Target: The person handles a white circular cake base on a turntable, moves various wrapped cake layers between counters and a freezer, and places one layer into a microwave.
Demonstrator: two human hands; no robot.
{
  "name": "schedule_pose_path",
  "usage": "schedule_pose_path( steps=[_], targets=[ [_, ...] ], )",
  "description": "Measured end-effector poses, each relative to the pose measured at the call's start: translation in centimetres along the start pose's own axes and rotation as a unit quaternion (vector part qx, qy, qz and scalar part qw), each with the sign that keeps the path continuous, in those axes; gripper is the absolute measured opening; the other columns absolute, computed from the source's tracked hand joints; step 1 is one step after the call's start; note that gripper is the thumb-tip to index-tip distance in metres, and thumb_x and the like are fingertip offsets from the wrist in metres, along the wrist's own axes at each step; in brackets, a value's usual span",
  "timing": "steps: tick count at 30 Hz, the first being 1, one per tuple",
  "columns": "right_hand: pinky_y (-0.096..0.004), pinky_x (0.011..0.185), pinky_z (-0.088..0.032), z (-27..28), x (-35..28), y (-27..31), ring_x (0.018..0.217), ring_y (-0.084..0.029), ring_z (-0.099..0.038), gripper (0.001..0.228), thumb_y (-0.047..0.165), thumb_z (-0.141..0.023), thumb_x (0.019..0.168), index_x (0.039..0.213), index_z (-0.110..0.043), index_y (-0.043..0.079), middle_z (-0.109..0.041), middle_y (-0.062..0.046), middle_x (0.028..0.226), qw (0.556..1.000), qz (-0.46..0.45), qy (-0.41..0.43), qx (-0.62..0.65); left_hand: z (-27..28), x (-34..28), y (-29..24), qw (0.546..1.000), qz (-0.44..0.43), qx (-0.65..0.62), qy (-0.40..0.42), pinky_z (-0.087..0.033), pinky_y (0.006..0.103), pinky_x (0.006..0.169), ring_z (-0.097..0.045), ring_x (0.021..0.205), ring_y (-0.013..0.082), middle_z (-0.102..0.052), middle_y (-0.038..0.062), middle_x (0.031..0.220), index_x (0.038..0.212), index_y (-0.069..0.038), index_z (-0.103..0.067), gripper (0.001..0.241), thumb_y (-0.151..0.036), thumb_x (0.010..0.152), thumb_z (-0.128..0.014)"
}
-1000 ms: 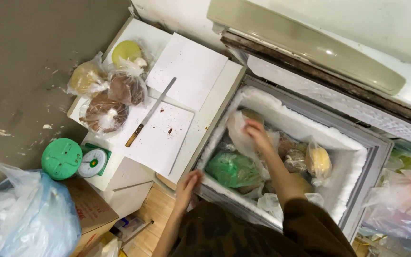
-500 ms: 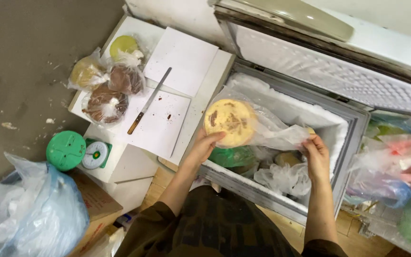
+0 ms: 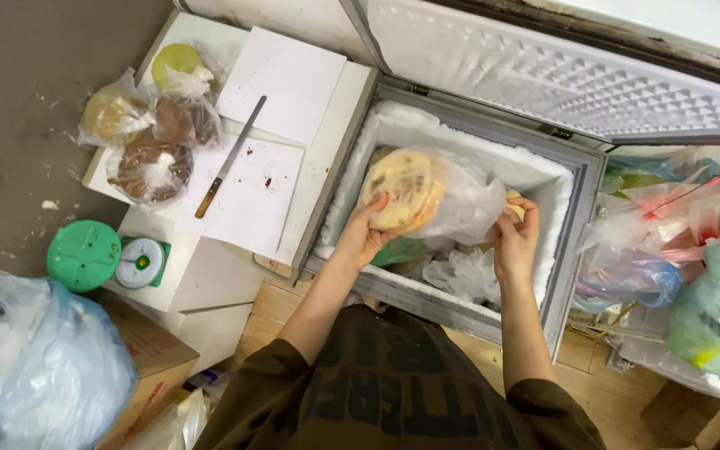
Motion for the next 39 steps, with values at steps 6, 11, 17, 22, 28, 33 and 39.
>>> schedule_pose_path(
  steps=[6,11,17,22,28,33,39],
  targets=[
    [-0.024,0.074,-0.044,-2.9,3.3,-4.5,0.089,-0.009,-0.056,0.014,-0.003,-0.062,0.106,0.115,-0.068,0.005,-0.067,0.000,0.105,0.977,0.154,-0.026,-0.148,1.8,-0.3,1.7,0.991,-0.020,-0.131,0.001,-0.060,0.0352,0.082,-0.068,0.117,0.0256,-0.064,0.010,0.134,0.143,-0.007,-0.050,0.044,-0.019,0.104,-0.067],
    [-0.039,0.106,-0.043,-12.3,1.1,-11.0,0.124,-0.029,-0.053,0.039,-0.002,-0.063,0.095,0.132,-0.052,-0.007,-0.058,-0.018,0.132,0.945,0.204,0.097,-0.236,-0.7,0.0,-0.1,0.984,-0.166,-0.050,0.037,-0.050,0.0420,0.113,-0.056,0.138,0.0252,-0.057,0.010,0.150,0.154,-0.004,-0.043,0.063,-0.025,0.100,-0.067],
    [-0.036,0.104,-0.051,-14.7,-3.8,-19.7,0.123,-0.025,-0.065,0.046,0.005,-0.064,0.088,0.133,-0.061,-0.001,-0.069,-0.014,0.131,0.950,-0.017,0.247,-0.191,3.6,-4.0,-4.5,0.939,-0.204,0.264,-0.085,-0.037,0.0443,0.122,-0.048,0.144,0.0290,-0.051,0.018,0.156,0.157,-0.003,-0.036,0.070,-0.031,0.101,-0.068],
    [-0.038,0.103,-0.056,-12.7,-3.1,-19.8,0.116,-0.027,-0.069,0.045,0.023,-0.070,0.097,0.135,-0.068,0.000,-0.074,-0.015,0.127,0.826,-0.162,0.498,-0.208,9.9,-6.5,-3.6,0.958,-0.191,0.132,-0.168,-0.044,0.0463,0.113,-0.052,0.137,0.0278,-0.052,0.014,0.150,0.157,-0.007,-0.031,0.076,-0.030,0.097,-0.071],
    [-0.061,0.124,-0.018,2.0,-1.3,-18.9,0.149,-0.045,-0.027,0.107,0.061,-0.090,0.065,0.153,-0.043,0.021,-0.032,-0.022,0.160,0.540,-0.112,0.337,-0.763,22.0,-7.5,-5.8,0.911,-0.314,0.033,-0.266,-0.047,0.0414,0.110,-0.055,0.132,0.0250,-0.054,0.012,0.148,0.159,-0.010,-0.030,0.072,-0.030,0.100,-0.067],
    [-0.067,0.106,-0.015,10.0,-0.2,-17.4,0.138,-0.059,-0.024,0.127,0.065,-0.091,0.060,0.155,-0.022,0.016,-0.023,-0.017,0.165,0.508,-0.096,0.313,-0.797,27.3,-6.4,-8.0,0.861,-0.257,0.228,-0.374,-0.030,0.0476,0.100,-0.034,0.115,0.0338,-0.041,0.014,0.127,0.160,0.001,-0.036,0.069,-0.025,0.107,-0.072],
    [-0.048,0.092,-0.054,13.1,5.9,-15.0,0.110,-0.038,-0.068,0.046,0.041,-0.076,0.084,0.114,-0.075,0.007,-0.072,-0.020,0.117,0.616,-0.101,0.195,-0.757,18.9,-7.7,-8.4,0.539,-0.320,0.570,-0.532,-0.020,0.0548,0.118,-0.021,0.147,0.0465,-0.025,0.031,0.159,0.151,0.004,-0.038,0.076,-0.021,0.091,-0.077]
  ],
)
Point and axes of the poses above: each hand's wrist, its own x-axis towards the middle knuckle, its own z-axis out of the back of the hand, y = z × x, the point moved 3 cm from there along x, towards the middle knuckle
